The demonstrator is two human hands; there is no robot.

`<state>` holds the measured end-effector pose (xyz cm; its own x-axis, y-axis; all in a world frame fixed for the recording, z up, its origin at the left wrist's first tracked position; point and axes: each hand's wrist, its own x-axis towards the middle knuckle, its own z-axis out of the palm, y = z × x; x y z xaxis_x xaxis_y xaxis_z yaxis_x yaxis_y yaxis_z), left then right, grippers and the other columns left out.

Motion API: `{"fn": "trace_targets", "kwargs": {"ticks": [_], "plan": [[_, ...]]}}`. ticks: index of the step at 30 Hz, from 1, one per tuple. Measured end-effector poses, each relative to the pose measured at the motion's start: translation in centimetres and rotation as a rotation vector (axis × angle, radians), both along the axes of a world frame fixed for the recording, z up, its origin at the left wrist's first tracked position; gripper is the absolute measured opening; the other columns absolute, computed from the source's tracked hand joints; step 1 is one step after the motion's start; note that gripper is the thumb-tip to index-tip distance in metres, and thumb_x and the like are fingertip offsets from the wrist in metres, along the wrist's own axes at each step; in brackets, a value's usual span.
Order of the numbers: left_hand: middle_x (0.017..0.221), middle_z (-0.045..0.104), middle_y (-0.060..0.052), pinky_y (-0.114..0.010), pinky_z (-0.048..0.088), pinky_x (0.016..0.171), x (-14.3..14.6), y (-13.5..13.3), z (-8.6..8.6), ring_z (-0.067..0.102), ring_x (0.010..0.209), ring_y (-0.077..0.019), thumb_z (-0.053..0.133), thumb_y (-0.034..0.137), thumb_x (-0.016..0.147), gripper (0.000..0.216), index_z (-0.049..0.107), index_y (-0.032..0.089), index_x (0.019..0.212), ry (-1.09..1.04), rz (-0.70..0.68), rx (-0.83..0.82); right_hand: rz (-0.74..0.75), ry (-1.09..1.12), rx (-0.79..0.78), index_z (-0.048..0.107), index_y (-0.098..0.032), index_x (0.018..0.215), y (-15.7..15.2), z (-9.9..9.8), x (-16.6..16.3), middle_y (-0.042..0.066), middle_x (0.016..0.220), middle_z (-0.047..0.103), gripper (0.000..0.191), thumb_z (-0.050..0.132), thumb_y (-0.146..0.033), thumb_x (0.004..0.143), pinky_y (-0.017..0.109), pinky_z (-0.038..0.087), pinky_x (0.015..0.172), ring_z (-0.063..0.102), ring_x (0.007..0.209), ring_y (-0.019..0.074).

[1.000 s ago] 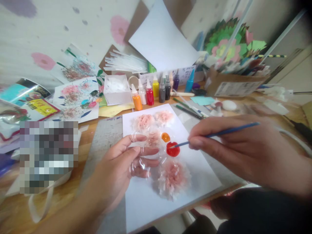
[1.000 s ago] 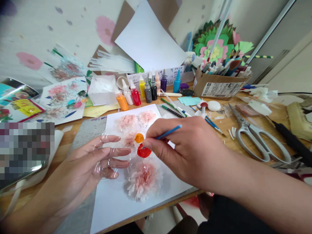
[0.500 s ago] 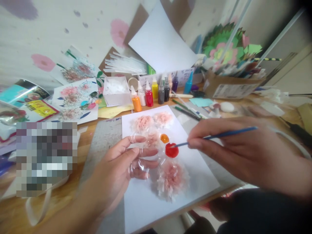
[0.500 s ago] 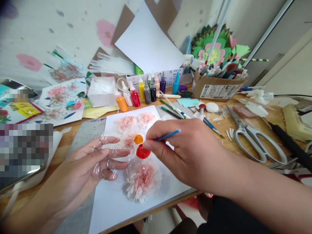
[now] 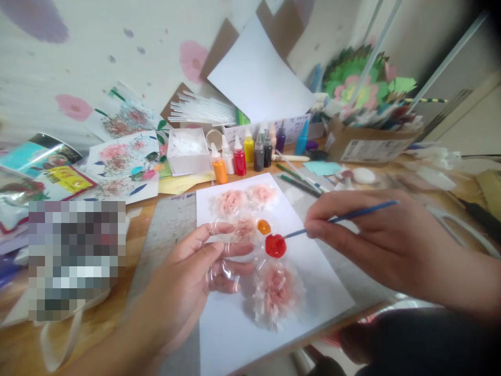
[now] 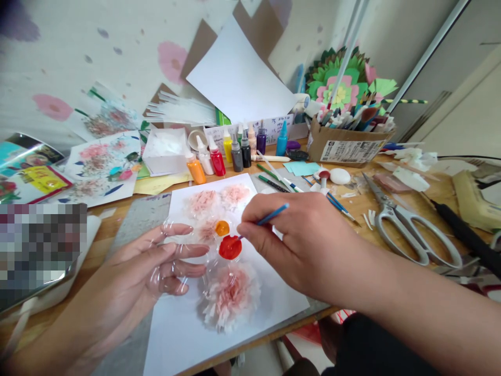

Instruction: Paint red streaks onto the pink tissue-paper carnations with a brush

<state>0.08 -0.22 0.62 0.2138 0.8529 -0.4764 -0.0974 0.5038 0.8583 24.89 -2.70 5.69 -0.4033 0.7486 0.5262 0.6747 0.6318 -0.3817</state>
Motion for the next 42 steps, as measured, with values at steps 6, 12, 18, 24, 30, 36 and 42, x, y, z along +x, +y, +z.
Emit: {"fn": "trace_targets", "kwargs": {"ticks": [6,12,18,24,30,36,42], "plan": [[0.1,0.076,-0.016,-0.026,0.053,0.055,0.04,0.01,-0.08,0.076,0.077,-0.028,0.073,0.033,0.081,0.041,0.059,0.02,0.117,-0.002,0.005,0.001,0.008,0.007,0.002,0.068,-0.016,0.077,0.0,-0.09,0.01,-0.002,0.073,0.072,0.023,0.056,-0.02,0.096,0.014,0.049,0.059,0.066,0.062,0.0052],[0.101,0.077,-0.016,-0.026,0.053,0.055,0.08,0.24,-0.19,0.076,0.078,-0.0283,0.073,0.034,0.081,0.039,0.059,0.021,0.115,-0.012,-0.002,0.002,0.014,0.012,-0.023,0.068,-0.017,0.075,-0.04,-0.36,0.04,-0.002,0.074,0.073,0.024,0.057,-0.021,0.096,0.014,0.05,0.057,0.067,0.062,0.0057],[0.102,0.076,-0.016,-0.026,0.053,0.055,-0.02,0.2,-0.22,0.076,0.08,-0.0286,0.073,0.034,0.081,0.04,0.059,0.021,0.117,-0.009,-0.011,0.007,0.017,-0.01,-0.034,0.068,-0.018,0.079,0.17,-0.31,-0.1,-0.004,0.074,0.072,0.022,0.056,-0.022,0.096,0.013,0.049,0.058,0.066,0.061,0.0043],[0.102,0.076,-0.017,-0.027,0.053,0.055,-0.01,0.11,-0.16,0.076,0.079,-0.0283,0.072,0.033,0.081,0.041,0.059,0.02,0.118,-0.009,-0.012,0.012,0.007,-0.042,0.035,0.067,-0.016,0.079,-0.19,-0.34,-0.3,-0.003,0.074,0.072,0.021,0.055,-0.018,0.096,0.013,0.049,0.06,0.067,0.063,0.0043],[0.101,0.077,-0.016,-0.026,0.053,0.055,0.14,0.19,-0.13,0.076,0.079,-0.0287,0.073,0.033,0.08,0.041,0.059,0.02,0.116,-0.003,0.002,0.011,-0.075,-0.101,0.157,0.066,-0.017,0.078,-0.28,-0.27,-0.29,-0.001,0.072,0.072,0.022,0.053,-0.018,0.096,0.016,0.05,0.06,0.066,0.062,0.0072],[0.102,0.077,-0.015,-0.025,0.053,0.055,-0.02,0.12,-0.32,0.076,0.079,-0.0276,0.071,0.035,0.082,0.039,0.058,0.022,0.116,-0.005,-0.012,0.023,0.059,-0.055,-0.009,0.067,-0.017,0.08,-0.41,0.11,-0.16,-0.003,0.075,0.072,0.022,0.053,-0.019,0.097,0.013,0.05,0.058,0.067,0.063,0.005],[0.103,0.076,-0.015,-0.026,0.053,0.055,0.02,0.2,-0.21,0.076,0.08,-0.0273,0.072,0.034,0.082,0.038,0.059,0.021,0.116,-0.009,-0.017,0.022,-0.003,-0.027,0.052,0.067,-0.017,0.074,-0.25,-0.03,-0.28,-0.001,0.073,0.074,0.023,0.057,-0.018,0.094,0.014,0.051,0.057,0.066,0.06,0.0062]]}}
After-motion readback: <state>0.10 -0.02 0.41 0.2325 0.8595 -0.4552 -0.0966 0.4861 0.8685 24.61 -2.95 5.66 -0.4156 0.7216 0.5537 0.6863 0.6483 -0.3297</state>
